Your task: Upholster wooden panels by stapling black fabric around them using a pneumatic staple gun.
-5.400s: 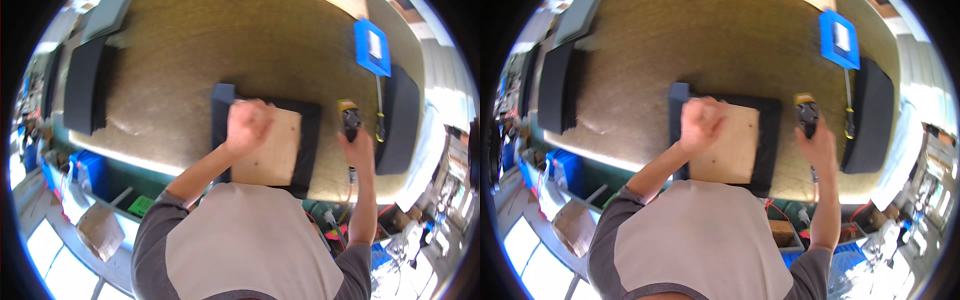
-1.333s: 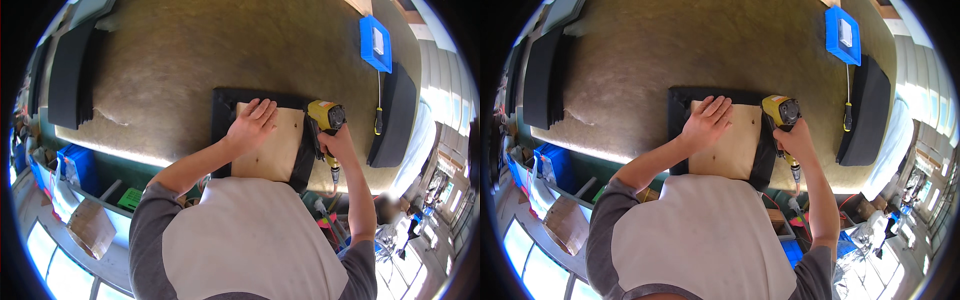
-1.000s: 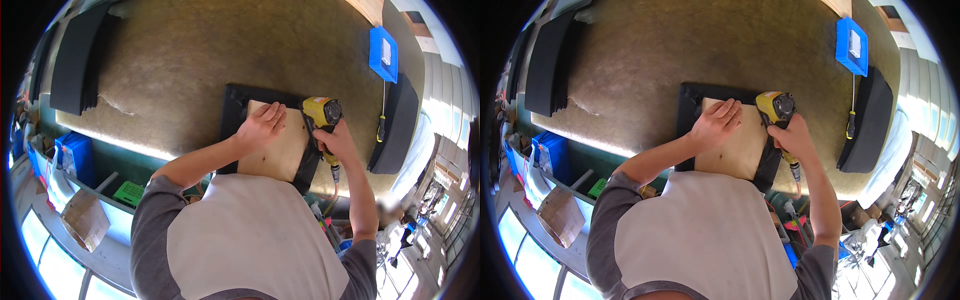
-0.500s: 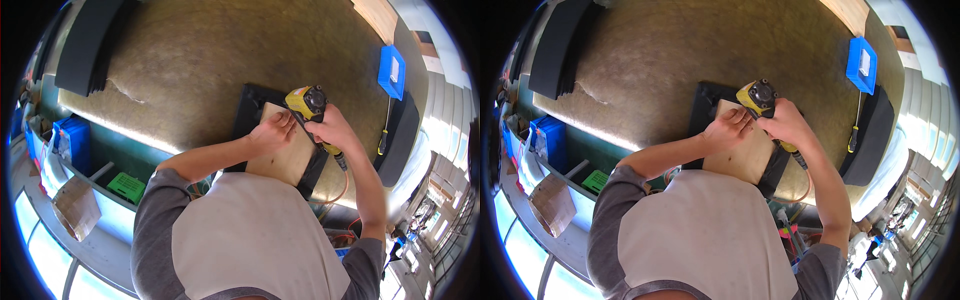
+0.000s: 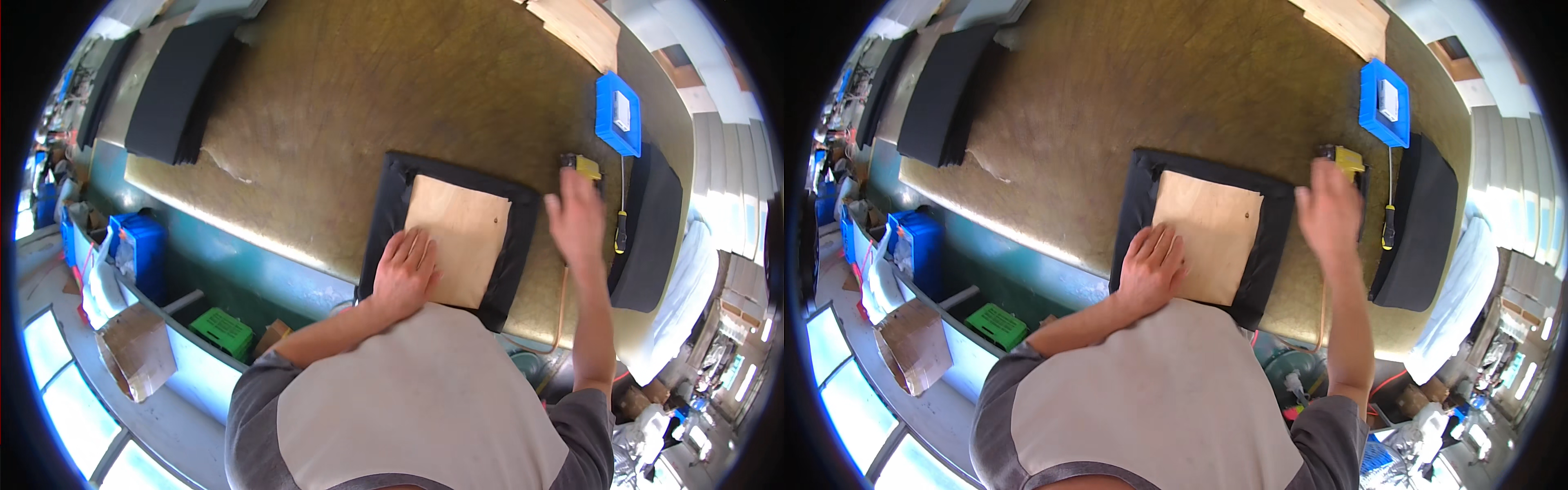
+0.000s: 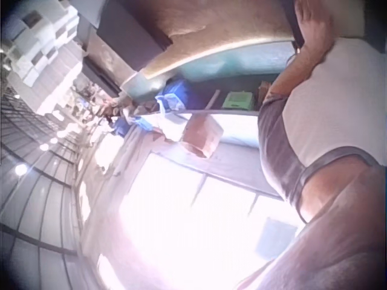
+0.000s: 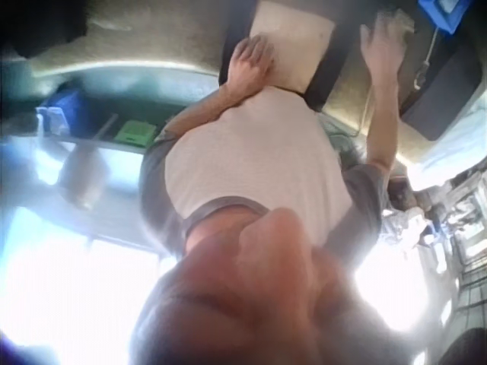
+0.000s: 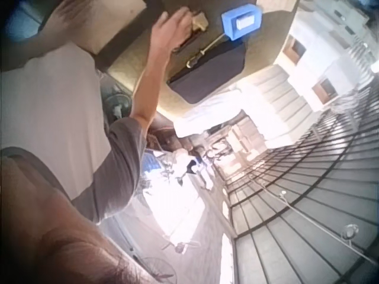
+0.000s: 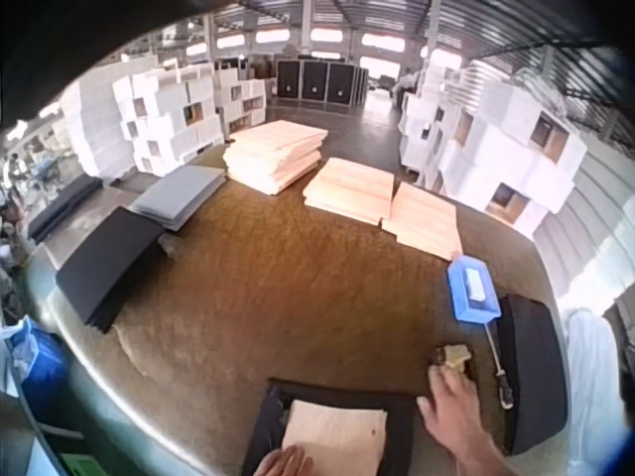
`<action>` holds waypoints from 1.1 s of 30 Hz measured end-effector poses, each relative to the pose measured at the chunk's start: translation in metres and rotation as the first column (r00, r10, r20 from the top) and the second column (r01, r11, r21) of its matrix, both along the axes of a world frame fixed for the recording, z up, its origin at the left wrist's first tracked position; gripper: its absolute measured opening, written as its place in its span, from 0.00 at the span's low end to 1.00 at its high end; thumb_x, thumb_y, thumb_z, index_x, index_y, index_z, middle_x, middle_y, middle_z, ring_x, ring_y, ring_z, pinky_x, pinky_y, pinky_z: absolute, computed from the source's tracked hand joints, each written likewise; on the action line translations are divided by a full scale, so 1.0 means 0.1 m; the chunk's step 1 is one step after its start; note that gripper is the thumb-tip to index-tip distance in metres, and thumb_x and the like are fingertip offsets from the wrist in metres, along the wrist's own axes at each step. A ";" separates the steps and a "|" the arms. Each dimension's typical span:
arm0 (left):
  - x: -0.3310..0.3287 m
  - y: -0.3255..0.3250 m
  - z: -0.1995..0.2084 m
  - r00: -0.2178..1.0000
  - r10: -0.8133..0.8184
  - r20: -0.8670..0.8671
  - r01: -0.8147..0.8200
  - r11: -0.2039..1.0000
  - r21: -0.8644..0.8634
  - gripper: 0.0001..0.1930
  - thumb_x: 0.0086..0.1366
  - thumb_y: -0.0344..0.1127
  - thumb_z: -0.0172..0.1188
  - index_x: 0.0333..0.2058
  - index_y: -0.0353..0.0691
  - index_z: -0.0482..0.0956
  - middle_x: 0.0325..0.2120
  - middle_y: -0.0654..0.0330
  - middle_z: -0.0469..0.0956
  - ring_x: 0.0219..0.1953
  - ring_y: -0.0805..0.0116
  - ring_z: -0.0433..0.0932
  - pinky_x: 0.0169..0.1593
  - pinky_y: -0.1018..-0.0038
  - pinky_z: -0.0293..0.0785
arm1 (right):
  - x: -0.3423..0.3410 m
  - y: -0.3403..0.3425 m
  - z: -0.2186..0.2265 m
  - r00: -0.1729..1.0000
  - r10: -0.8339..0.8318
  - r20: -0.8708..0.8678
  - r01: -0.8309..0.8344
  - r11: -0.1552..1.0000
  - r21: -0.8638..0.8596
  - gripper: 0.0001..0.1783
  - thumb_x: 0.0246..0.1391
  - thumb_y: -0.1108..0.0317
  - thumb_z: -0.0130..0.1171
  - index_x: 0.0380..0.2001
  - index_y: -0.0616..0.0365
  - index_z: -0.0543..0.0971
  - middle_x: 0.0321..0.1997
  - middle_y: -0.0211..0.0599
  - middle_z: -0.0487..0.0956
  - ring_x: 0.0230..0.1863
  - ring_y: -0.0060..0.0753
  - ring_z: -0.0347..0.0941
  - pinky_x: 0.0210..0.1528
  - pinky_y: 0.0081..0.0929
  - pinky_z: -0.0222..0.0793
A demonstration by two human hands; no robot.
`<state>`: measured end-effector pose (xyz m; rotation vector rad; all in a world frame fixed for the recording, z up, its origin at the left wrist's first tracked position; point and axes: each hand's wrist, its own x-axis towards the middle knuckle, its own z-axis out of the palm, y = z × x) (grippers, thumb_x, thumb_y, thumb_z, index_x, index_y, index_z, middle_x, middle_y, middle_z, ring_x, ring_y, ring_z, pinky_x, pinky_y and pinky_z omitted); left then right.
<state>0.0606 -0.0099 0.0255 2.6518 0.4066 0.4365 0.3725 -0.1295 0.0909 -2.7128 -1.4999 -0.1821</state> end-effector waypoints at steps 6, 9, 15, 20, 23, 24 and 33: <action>0.30 0.22 -0.13 0.972 0.049 -0.228 -0.014 0.988 0.152 0.35 0.64 0.49 0.62 0.63 0.31 0.70 0.62 0.45 0.72 0.70 0.49 0.64 0.75 0.51 0.53 | -0.30 0.01 -0.85 0.984 0.176 -0.035 -0.169 0.975 0.143 0.29 0.60 0.56 0.63 0.60 0.59 0.74 0.57 0.49 0.75 0.57 0.53 0.74 0.58 0.48 0.69; 0.78 0.73 -0.26 0.981 0.093 -0.170 -0.049 0.968 0.246 0.36 0.65 0.49 0.61 0.66 0.34 0.66 0.66 0.51 0.69 0.73 0.51 0.60 0.75 0.49 0.51 | -0.56 -0.05 -0.62 0.991 -0.017 -0.134 0.013 1.000 -0.025 0.31 0.60 0.53 0.63 0.59 0.63 0.74 0.51 0.50 0.76 0.50 0.53 0.75 0.53 0.49 0.70; 1.24 0.86 -0.49 0.979 -0.181 -0.098 0.198 0.959 0.205 0.27 0.70 0.48 0.55 0.62 0.41 0.74 0.69 0.55 0.67 0.75 0.55 0.57 0.78 0.55 0.47 | -1.58 -0.35 -0.14 0.721 0.230 -0.654 -0.346 0.937 -0.051 0.17 0.56 0.53 0.64 0.38 0.54 0.77 0.32 0.43 0.79 0.34 0.48 0.77 0.38 0.46 0.74; 0.78 0.57 -0.40 0.855 -0.519 -0.010 0.518 0.853 0.066 0.17 0.67 0.42 0.59 0.51 0.42 0.82 0.62 0.60 0.75 0.70 0.59 0.67 0.75 0.57 0.57 | -0.60 -0.22 -0.29 0.838 0.202 -0.506 0.083 0.871 0.484 0.08 0.58 0.74 0.62 0.41 0.58 0.84 0.35 0.46 0.82 0.37 0.51 0.80 0.39 0.41 0.75; 0.71 0.58 -0.22 0.840 -0.537 0.077 0.542 0.835 -0.090 0.13 0.63 0.35 0.63 0.45 0.41 0.83 0.56 0.58 0.79 0.62 0.57 0.75 0.67 0.56 0.68 | -0.14 -0.10 -0.67 0.823 0.107 -0.558 0.202 0.862 0.464 0.08 0.59 0.71 0.63 0.41 0.60 0.84 0.38 0.45 0.82 0.37 0.51 0.80 0.41 0.40 0.76; 0.75 0.64 -0.22 0.891 -0.441 0.107 0.448 0.893 -0.048 0.13 0.61 0.33 0.65 0.45 0.40 0.84 0.53 0.56 0.81 0.58 0.55 0.77 0.63 0.56 0.72 | -0.09 -0.02 -0.77 0.847 0.109 -0.520 0.185 0.857 0.481 0.08 0.59 0.70 0.64 0.41 0.59 0.84 0.38 0.45 0.82 0.39 0.50 0.80 0.42 0.41 0.76; 1.54 1.26 -0.22 0.998 0.064 -0.005 -0.064 0.998 0.016 0.24 0.56 0.37 0.70 0.52 0.39 0.81 0.51 0.57 0.75 0.54 0.55 0.74 0.58 0.60 0.71 | -0.05 0.68 -1.12 0.883 0.026 -0.469 0.207 0.875 0.438 0.05 0.54 0.71 0.68 0.34 0.55 0.82 0.36 0.38 0.81 0.41 0.46 0.80 0.37 0.43 0.74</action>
